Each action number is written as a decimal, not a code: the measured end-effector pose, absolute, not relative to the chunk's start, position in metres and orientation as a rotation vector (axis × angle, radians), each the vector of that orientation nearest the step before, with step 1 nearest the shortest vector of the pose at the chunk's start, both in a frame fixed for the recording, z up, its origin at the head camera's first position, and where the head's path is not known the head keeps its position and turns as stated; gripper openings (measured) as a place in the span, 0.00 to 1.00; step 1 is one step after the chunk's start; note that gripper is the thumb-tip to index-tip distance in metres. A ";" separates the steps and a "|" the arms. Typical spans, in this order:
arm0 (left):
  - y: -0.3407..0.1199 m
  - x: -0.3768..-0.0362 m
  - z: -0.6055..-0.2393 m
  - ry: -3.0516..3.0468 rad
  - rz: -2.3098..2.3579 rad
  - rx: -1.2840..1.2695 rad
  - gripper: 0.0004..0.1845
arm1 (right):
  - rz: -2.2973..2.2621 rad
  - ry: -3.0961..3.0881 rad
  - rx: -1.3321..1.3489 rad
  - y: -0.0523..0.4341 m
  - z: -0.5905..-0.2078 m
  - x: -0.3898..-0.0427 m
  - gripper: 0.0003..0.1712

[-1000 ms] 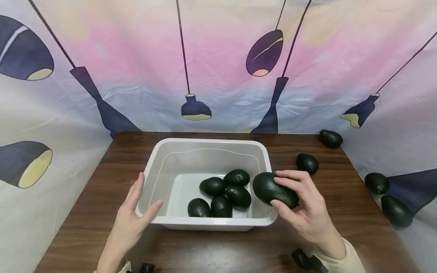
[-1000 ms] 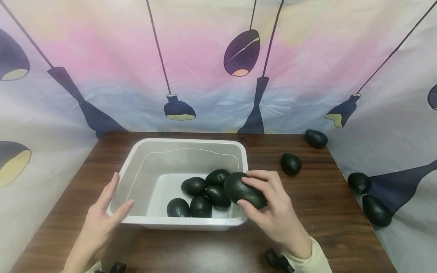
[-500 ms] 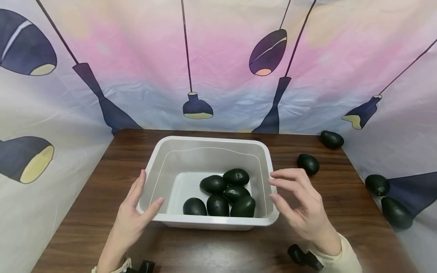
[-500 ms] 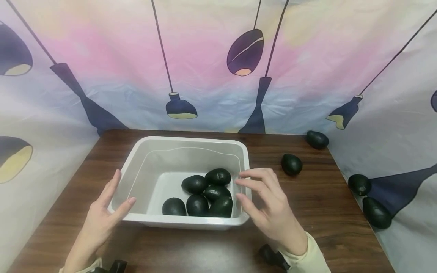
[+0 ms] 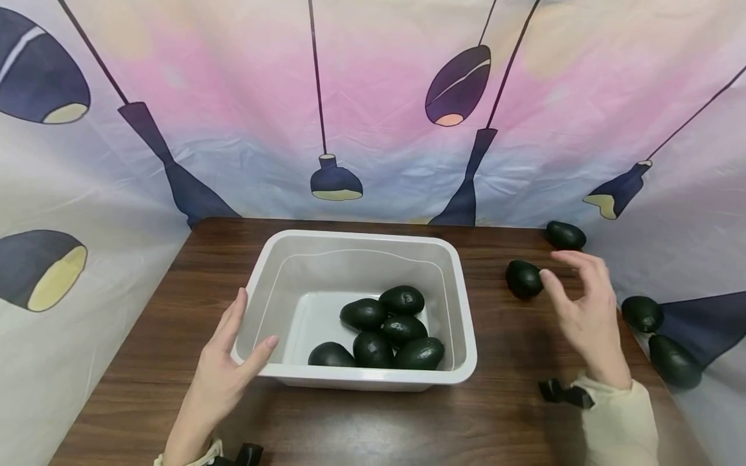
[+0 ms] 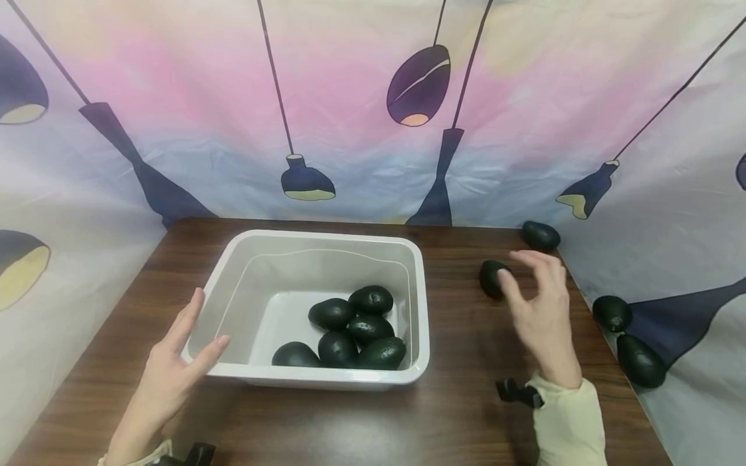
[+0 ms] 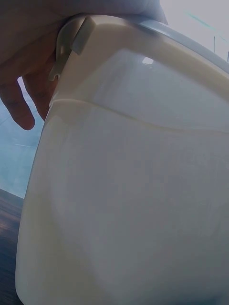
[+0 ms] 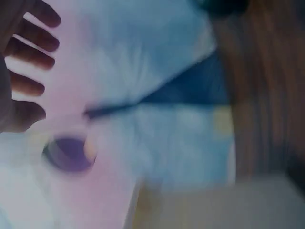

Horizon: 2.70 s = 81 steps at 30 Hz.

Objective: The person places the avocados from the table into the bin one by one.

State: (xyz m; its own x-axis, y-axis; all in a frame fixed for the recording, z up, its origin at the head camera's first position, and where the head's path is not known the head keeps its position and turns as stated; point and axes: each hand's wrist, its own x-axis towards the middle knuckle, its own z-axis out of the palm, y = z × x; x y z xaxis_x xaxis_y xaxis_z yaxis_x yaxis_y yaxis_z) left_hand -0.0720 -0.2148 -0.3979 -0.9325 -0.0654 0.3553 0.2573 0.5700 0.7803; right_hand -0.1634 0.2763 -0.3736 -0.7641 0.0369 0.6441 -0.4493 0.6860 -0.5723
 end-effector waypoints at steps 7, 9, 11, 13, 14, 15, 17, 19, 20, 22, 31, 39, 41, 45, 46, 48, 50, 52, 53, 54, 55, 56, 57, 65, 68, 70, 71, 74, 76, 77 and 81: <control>-0.215 -0.071 -0.397 -2.460 -1.307 -0.150 0.47 | 0.998 -2.591 -0.095 0.323 -0.416 -0.209 0.38; -0.215 -0.071 -0.397 -2.463 -1.311 -0.145 0.47 | 1.016 -2.660 -0.123 0.327 -0.430 -0.221 0.44; -0.215 -0.071 -0.396 -2.468 -1.314 -0.140 0.46 | 1.038 -2.714 -0.146 0.328 -0.442 -0.231 0.50; -0.215 -0.070 -0.396 -2.469 -1.319 -0.139 0.46 | 1.058 -2.755 -0.171 0.328 -0.451 -0.238 0.54; -0.215 -0.070 -0.396 -2.470 -1.322 -0.138 0.46 | 1.063 -2.773 -0.180 0.327 -0.455 -0.241 0.55; -0.215 -0.070 -0.396 -2.473 -1.323 -0.137 0.46 | 1.066 -2.785 -0.190 0.326 -0.459 -0.243 0.56; -0.214 -0.070 -0.396 -2.477 -1.322 -0.136 0.46 | 1.067 -2.795 -0.198 0.323 -0.464 -0.246 0.55; -0.214 -0.070 -0.395 -2.478 -1.325 -0.136 0.46 | 1.066 -2.802 -0.198 0.321 -0.468 -0.248 0.54; -0.214 -0.070 -0.395 -2.480 -1.324 -0.135 0.46 | 1.062 -2.806 -0.197 0.319 -0.469 -0.249 0.53; -0.214 -0.070 -0.396 -2.480 -1.323 -0.135 0.46 | 1.055 -2.812 -0.191 0.317 -0.470 -0.250 0.52; -0.214 -0.071 -0.397 -2.474 -1.319 -0.140 0.47 | 1.060 -2.832 -0.172 0.314 -0.471 -0.248 0.48; -0.214 -0.070 -0.397 -2.468 -1.317 -0.139 0.46 | 1.069 -2.787 -0.165 0.313 -0.470 -0.243 0.46; -0.214 -0.070 -0.397 -2.468 -1.315 -0.141 0.46 | 1.074 -2.772 -0.156 0.312 -0.468 -0.242 0.46; -0.214 -0.071 -0.397 -2.465 -1.312 -0.143 0.46 | 1.074 -2.732 -0.115 0.308 -0.457 -0.239 0.44; -0.214 -0.071 -0.396 -2.466 -1.310 -0.142 0.46 | 1.071 -2.721 -0.100 0.306 -0.454 -0.239 0.44; -0.214 -0.071 -0.396 -2.468 -1.310 -0.138 0.46 | 1.070 -2.692 -0.072 0.303 -0.446 -0.237 0.43; -0.213 -0.071 -0.395 -2.474 -1.309 -0.132 0.46 | 1.061 -2.666 -0.041 0.298 -0.436 -0.236 0.41; -0.213 -0.071 -0.395 -2.479 -1.311 -0.128 0.46 | 1.048 -2.640 -0.005 0.293 -0.426 -0.235 0.40; -0.213 -0.071 -0.394 -2.482 -1.310 -0.126 0.46 | 1.045 -2.626 0.016 0.290 -0.421 -0.235 0.40; -0.213 -0.070 -0.394 -2.484 -1.310 -0.124 0.46 | 1.038 -2.615 0.043 0.287 -0.416 -0.234 0.40; -0.213 -0.070 -0.394 -2.486 -1.310 -0.123 0.46 | 1.026 -2.601 0.063 0.284 -0.411 -0.234 0.40; -0.213 -0.070 -0.394 -2.487 -1.307 -0.122 0.46 | 1.020 -2.585 0.087 0.281 -0.406 -0.233 0.40; -0.213 -0.070 -0.394 -2.487 -1.309 -0.123 0.46 | 1.013 -2.569 0.111 0.278 -0.400 -0.233 0.40; -0.213 -0.070 -0.394 -2.485 -1.311 -0.123 0.46 | 0.967 -2.364 0.308 0.250 -0.363 -0.223 0.36; -0.213 -0.070 -0.395 -2.482 -1.311 -0.125 0.46 | 0.960 -2.284 0.414 0.238 -0.352 -0.217 0.35; -0.213 -0.070 -0.395 -2.477 -1.312 -0.129 0.46 | 0.961 -2.242 0.490 0.230 -0.345 -0.212 0.36; -0.213 -0.070 -0.395 -2.476 -1.312 -0.131 0.46 | 0.963 -2.229 0.529 0.226 -0.342 -0.210 0.37; -0.213 -0.071 -0.395 -2.473 -1.314 -0.133 0.46 | 0.980 -2.195 0.647 0.215 -0.336 -0.204 0.38; -0.214 -0.071 -0.395 -2.477 -1.313 -0.131 0.46 | 0.991 -2.185 0.711 0.209 -0.335 -0.201 0.38; -0.213 -0.071 -0.395 -2.477 -1.315 -0.132 0.46 | 0.998 -2.181 0.738 0.206 -0.334 -0.200 0.38; -0.213 -0.071 -0.395 -2.476 -1.319 -0.134 0.46 | 1.012 -2.171 0.799 0.199 -0.335 -0.198 0.37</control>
